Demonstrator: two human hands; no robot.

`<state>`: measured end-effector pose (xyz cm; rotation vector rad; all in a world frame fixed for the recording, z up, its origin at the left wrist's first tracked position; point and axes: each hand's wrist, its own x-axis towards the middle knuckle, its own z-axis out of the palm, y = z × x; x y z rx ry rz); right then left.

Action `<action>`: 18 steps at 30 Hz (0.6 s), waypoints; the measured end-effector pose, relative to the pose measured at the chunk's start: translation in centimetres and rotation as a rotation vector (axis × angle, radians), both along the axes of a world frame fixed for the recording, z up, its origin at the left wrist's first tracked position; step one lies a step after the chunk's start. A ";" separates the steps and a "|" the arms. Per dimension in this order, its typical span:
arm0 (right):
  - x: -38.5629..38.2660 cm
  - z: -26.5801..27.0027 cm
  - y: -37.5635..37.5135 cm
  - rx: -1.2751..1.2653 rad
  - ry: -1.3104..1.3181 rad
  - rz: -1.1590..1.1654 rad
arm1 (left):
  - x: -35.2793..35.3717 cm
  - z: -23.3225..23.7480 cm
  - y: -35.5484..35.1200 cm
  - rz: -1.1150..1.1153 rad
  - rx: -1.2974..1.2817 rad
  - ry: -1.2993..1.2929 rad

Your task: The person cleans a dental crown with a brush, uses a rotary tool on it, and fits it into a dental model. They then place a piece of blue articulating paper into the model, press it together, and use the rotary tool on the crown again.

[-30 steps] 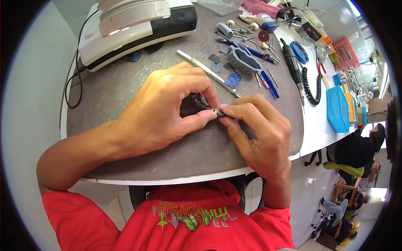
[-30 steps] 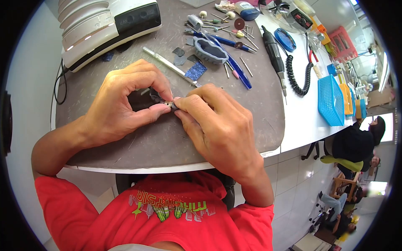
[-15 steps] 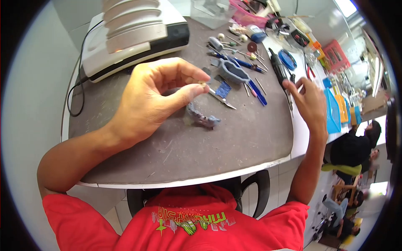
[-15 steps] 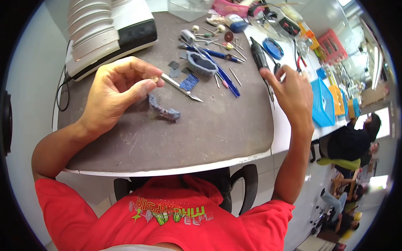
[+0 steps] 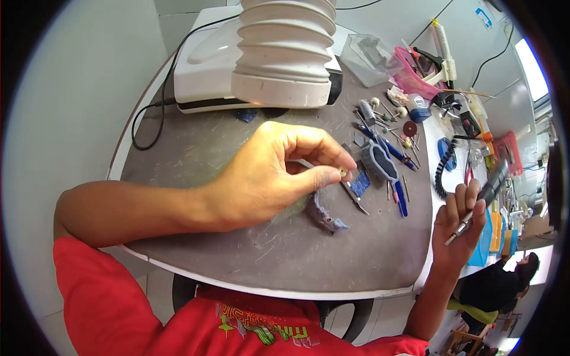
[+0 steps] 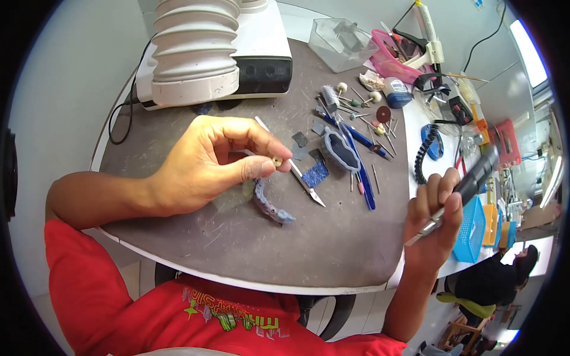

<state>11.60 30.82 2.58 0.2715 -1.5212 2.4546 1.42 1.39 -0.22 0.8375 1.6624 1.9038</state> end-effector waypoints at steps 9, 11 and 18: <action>-3.2 -0.8 -8.9 0.622 0.102 -0.048 | -0.2 0.1 -0.1 0.007 0.021 -0.160; -3.2 -1.3 -9.0 0.708 0.071 -0.043 | -0.3 0.0 0.0 0.008 0.047 -0.196; -2.7 -1.0 -8.4 0.498 -0.048 0.052 | -0.4 0.2 0.1 0.033 0.037 -0.269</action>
